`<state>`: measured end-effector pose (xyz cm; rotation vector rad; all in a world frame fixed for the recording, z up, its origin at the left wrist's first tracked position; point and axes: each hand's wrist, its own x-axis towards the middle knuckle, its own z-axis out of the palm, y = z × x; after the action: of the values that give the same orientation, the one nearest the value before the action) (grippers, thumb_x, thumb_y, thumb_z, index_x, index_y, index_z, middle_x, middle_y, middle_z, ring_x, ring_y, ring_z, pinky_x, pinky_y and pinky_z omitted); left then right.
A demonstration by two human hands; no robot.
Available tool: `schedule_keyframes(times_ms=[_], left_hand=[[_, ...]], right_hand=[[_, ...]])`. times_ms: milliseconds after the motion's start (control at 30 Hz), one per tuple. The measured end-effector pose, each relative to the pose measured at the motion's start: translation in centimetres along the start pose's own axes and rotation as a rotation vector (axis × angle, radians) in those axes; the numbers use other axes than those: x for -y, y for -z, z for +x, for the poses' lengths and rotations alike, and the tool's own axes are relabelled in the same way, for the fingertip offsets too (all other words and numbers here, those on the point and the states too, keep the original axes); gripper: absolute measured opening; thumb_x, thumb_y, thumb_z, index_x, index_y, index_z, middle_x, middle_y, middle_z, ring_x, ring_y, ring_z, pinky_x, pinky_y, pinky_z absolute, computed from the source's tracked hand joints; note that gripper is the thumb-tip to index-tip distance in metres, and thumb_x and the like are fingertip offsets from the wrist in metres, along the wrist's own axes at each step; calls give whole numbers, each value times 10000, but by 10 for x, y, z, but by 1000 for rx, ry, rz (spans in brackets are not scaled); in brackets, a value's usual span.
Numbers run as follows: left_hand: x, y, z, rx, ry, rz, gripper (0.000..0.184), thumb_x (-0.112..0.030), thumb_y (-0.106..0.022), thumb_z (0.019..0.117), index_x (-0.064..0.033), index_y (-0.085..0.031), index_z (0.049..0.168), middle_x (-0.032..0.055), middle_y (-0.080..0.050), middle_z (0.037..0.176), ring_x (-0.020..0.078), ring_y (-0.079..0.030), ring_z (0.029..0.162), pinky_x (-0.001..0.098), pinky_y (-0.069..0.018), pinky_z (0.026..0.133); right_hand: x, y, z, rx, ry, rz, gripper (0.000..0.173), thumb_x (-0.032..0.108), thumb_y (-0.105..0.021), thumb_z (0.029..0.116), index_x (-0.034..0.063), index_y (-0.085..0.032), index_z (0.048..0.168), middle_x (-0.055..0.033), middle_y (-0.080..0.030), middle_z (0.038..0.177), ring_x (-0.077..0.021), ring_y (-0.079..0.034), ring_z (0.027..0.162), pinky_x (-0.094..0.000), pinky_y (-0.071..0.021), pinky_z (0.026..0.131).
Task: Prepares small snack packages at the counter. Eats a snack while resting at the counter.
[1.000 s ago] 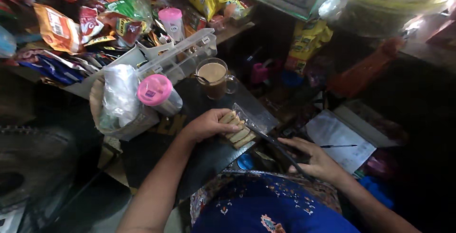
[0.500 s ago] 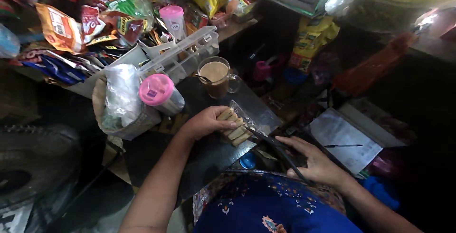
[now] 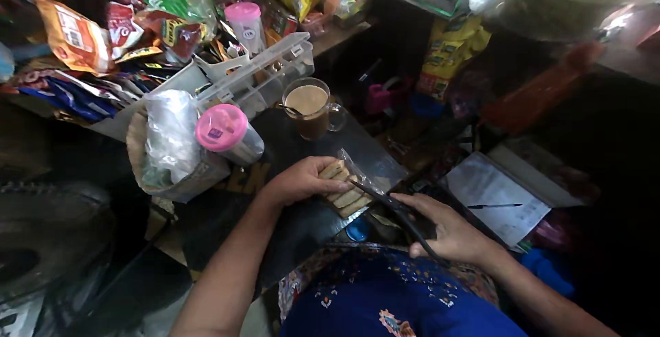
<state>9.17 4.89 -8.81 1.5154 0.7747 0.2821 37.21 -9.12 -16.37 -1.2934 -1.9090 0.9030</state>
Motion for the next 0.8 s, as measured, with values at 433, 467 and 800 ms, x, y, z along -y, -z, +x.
schedule_keyframes(times_ms=[433,467,800], left_hand=[[2,4,2,-95,-46,-27,139,-25,-625,928,-38,-620,1066,-39,-687,841,6,-651,739,182,-557,708],[3,7,1,-103,-55,-29,139,-23,-621,925,-43,-618,1063,-38,-691,846,9,-658,748,187,-564,715],[4,9,1,-112,-30,-17,134,10,-618,929,-46,-625,1051,-37,-691,839,8,-652,731,181,-558,700]], right_hand=[[-3,7,-4,-4,-95,0,1050,764,-670,736,34,-523,1477,-119,-642,1211,-124,-597,1049,-276,-521,896],[-4,7,-8,-16,-85,12,1028,758,-668,747,29,-540,1462,-113,-651,1202,-97,-599,1032,-245,-519,884],[-15,-6,-24,-179,23,-16,727,567,-711,848,11,-671,1316,-88,-734,1053,-11,-633,882,-161,-525,810]])
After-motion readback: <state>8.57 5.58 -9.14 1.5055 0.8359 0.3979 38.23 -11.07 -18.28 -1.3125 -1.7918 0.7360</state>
